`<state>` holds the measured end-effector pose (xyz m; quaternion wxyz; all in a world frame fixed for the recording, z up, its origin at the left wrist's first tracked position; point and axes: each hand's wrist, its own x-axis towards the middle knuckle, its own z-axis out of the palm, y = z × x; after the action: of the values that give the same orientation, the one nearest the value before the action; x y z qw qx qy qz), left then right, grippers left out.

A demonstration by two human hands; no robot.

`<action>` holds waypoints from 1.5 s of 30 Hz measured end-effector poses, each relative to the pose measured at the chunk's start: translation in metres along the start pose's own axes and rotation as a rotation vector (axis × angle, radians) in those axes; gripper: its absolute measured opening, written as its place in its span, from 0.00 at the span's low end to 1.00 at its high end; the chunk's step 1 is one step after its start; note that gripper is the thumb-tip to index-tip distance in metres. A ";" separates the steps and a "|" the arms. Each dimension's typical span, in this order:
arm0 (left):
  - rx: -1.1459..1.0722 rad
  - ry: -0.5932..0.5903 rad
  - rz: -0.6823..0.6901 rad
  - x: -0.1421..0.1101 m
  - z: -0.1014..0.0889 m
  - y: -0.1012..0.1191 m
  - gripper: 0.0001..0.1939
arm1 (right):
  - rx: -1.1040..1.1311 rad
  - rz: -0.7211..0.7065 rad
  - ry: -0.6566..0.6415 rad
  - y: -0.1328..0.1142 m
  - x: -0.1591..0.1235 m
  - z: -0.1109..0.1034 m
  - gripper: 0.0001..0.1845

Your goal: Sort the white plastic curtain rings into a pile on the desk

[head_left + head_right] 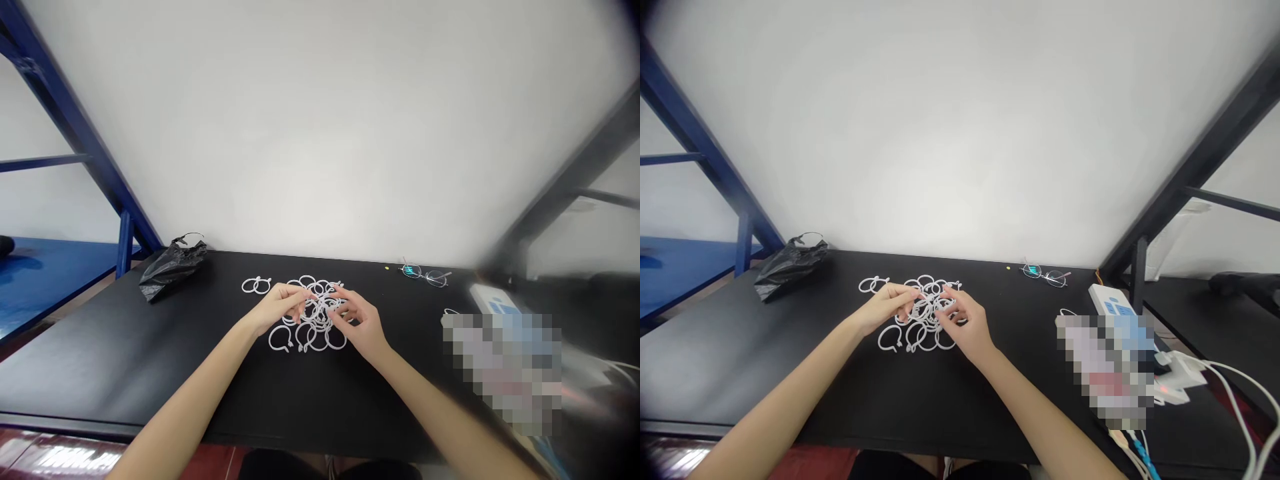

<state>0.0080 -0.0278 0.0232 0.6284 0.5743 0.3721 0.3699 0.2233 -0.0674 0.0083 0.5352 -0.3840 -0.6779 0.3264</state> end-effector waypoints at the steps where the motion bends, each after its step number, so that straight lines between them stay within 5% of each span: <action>1: 0.012 -0.008 0.000 0.000 0.003 -0.001 0.17 | -0.005 -0.046 -0.053 -0.002 0.000 0.000 0.23; 4: 0.025 -0.020 0.017 0.001 0.012 -0.005 0.18 | -0.032 -0.143 -0.138 -0.007 0.000 -0.003 0.17; 8: 0.008 0.018 0.044 0.002 0.019 -0.007 0.19 | -0.081 -0.213 -0.099 -0.009 0.001 -0.004 0.08; 14: 0.149 0.104 0.105 0.000 0.027 -0.009 0.21 | -0.101 -0.155 -0.037 -0.002 -0.002 0.004 0.05; 21: 0.766 0.252 0.742 -0.013 0.038 -0.013 0.11 | 0.000 -0.114 -0.018 -0.009 -0.009 0.011 0.06; 25: 0.820 0.291 0.900 -0.015 0.036 -0.013 0.12 | 0.111 -0.076 -0.043 -0.011 -0.010 0.014 0.04; 33: 0.781 0.301 0.847 -0.012 0.031 -0.016 0.19 | 0.275 -0.017 -0.183 -0.011 -0.009 0.011 0.06; 45: 0.800 0.274 0.735 -0.010 0.021 -0.014 0.19 | 0.213 0.055 -0.087 -0.007 -0.010 0.017 0.08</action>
<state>0.0229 -0.0471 0.0106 0.1371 0.8066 0.3372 0.4657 0.2072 -0.0804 0.0056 0.5340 -0.3290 -0.6509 0.4277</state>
